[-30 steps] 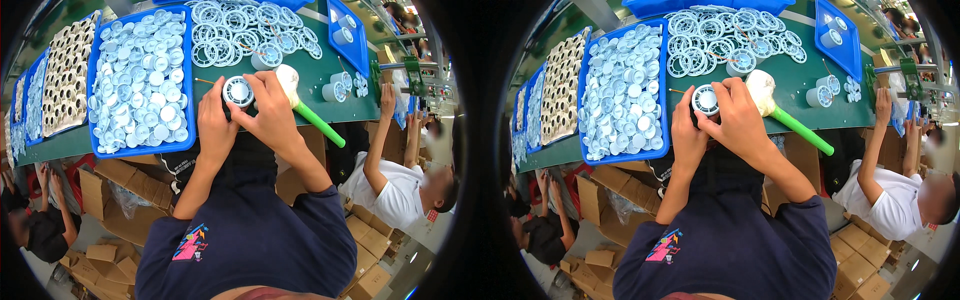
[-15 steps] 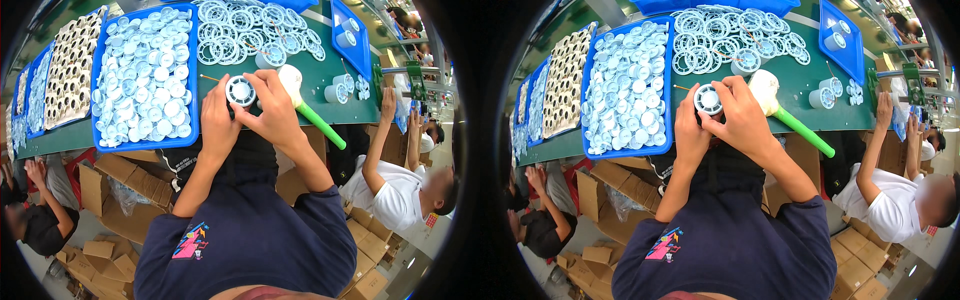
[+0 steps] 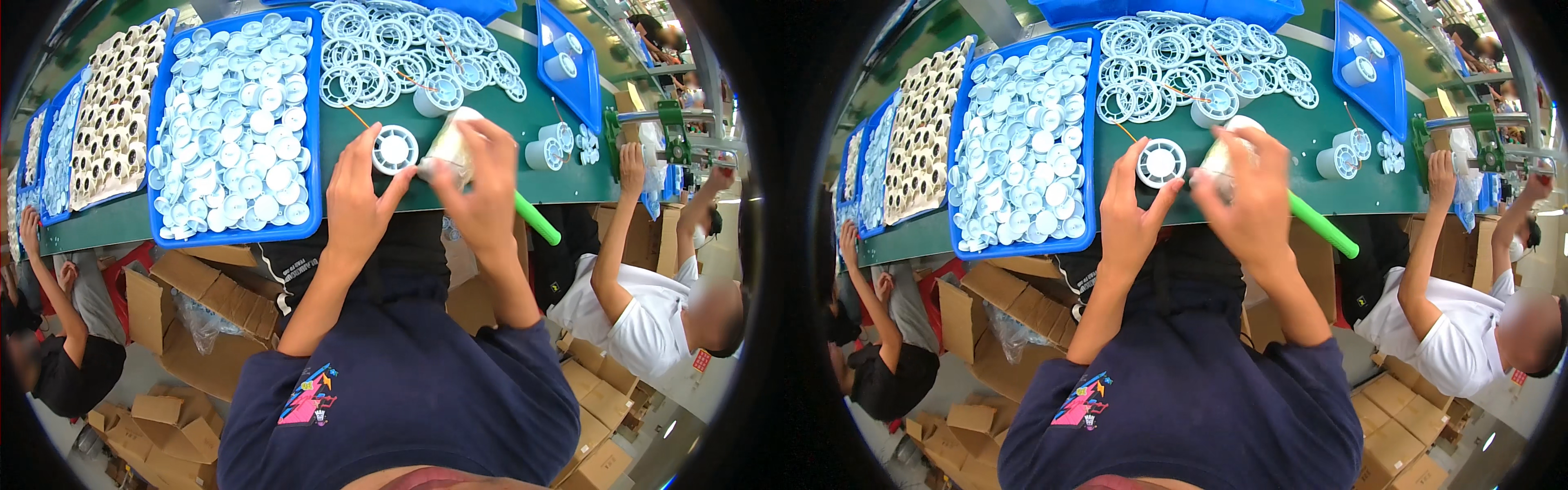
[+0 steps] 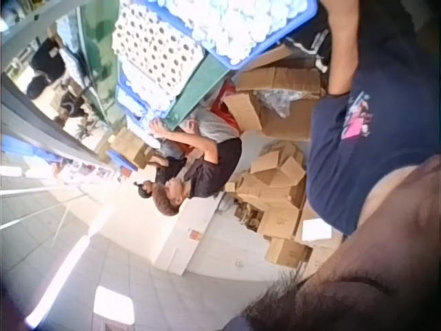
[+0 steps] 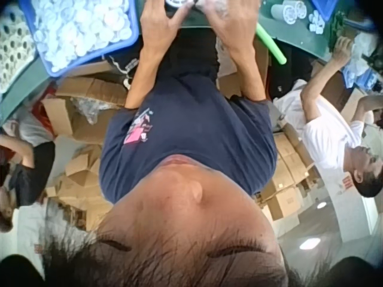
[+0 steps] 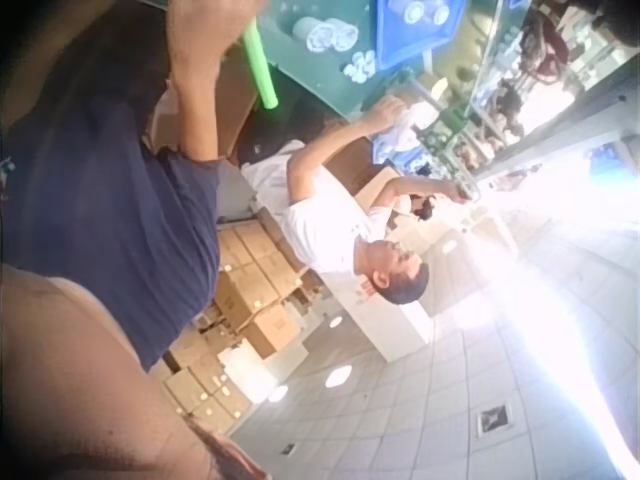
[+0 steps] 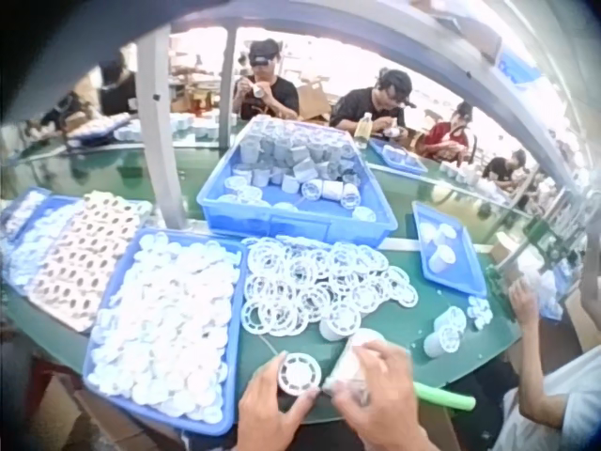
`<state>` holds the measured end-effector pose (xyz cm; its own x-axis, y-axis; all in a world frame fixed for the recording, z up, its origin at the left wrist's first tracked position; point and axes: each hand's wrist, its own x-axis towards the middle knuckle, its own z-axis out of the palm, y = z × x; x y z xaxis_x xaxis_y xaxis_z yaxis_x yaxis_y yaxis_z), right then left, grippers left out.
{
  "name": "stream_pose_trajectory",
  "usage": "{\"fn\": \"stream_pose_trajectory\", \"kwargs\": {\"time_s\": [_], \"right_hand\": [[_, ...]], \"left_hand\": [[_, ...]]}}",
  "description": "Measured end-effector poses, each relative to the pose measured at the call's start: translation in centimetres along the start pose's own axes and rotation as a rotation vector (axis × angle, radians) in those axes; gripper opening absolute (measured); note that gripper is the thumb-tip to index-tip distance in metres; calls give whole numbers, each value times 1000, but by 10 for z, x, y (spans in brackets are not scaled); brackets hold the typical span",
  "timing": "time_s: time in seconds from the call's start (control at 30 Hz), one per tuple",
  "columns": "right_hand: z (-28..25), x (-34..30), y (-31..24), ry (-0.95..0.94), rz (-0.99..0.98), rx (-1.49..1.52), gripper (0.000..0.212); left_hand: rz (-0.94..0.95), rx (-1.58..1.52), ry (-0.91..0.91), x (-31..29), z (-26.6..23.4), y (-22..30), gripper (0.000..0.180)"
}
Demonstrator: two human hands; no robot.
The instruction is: Manually assemble white and blue plastic electronic components by hand and using a mallet on a production line.
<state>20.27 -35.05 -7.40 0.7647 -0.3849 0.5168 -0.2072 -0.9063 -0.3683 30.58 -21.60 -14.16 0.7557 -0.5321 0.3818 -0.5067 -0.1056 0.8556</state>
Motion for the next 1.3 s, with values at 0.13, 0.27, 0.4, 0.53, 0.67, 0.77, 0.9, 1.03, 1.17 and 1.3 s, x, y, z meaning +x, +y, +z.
{"fn": "stream_pose_trajectory", "kwargs": {"time_s": [0.13, 0.27, 0.4, 0.53, 0.67, 0.77, 0.9, 1.03, 1.17, 1.3], "right_hand": [[-17, -49, 42, -117, 157, -208, 53], [-20, -58, 47, -199, 196, -29, 64], [-20, -66, 49, -214, 187, -10, 62], [-46, -49, 30, -276, 514, 324, 39], [-61, 10, 0, -416, 520, 522, 36], [-67, 21, 9, -587, 623, 551, 37], [-73, -28, 20, -359, 616, 499, 30], [-69, -59, 20, -331, 491, 416, 26], [-86, -91, 35, -300, 35, 128, 46], [-81, -31, -1, -385, -209, 53, 69]], "left_hand": [[62, -26, -30, 2, 1, 0, 67], [20, -36, -102, 3, -4, 0, 68], [29, -35, -91, 3, -5, -1, 68], [57, -50, -144, 7, -4, -4, 69], [95, -62, -187, 9, -10, -6, 70], [75, -57, -197, 6, -10, -7, 71], [126, -84, -170, 8, -4, -8, 74], [46, -38, -218, 8, -14, -6, 82], [-15, -139, -187, 11, 6, 0, 103], [-62, -141, -81, 9, -4, -7, 103]]}}
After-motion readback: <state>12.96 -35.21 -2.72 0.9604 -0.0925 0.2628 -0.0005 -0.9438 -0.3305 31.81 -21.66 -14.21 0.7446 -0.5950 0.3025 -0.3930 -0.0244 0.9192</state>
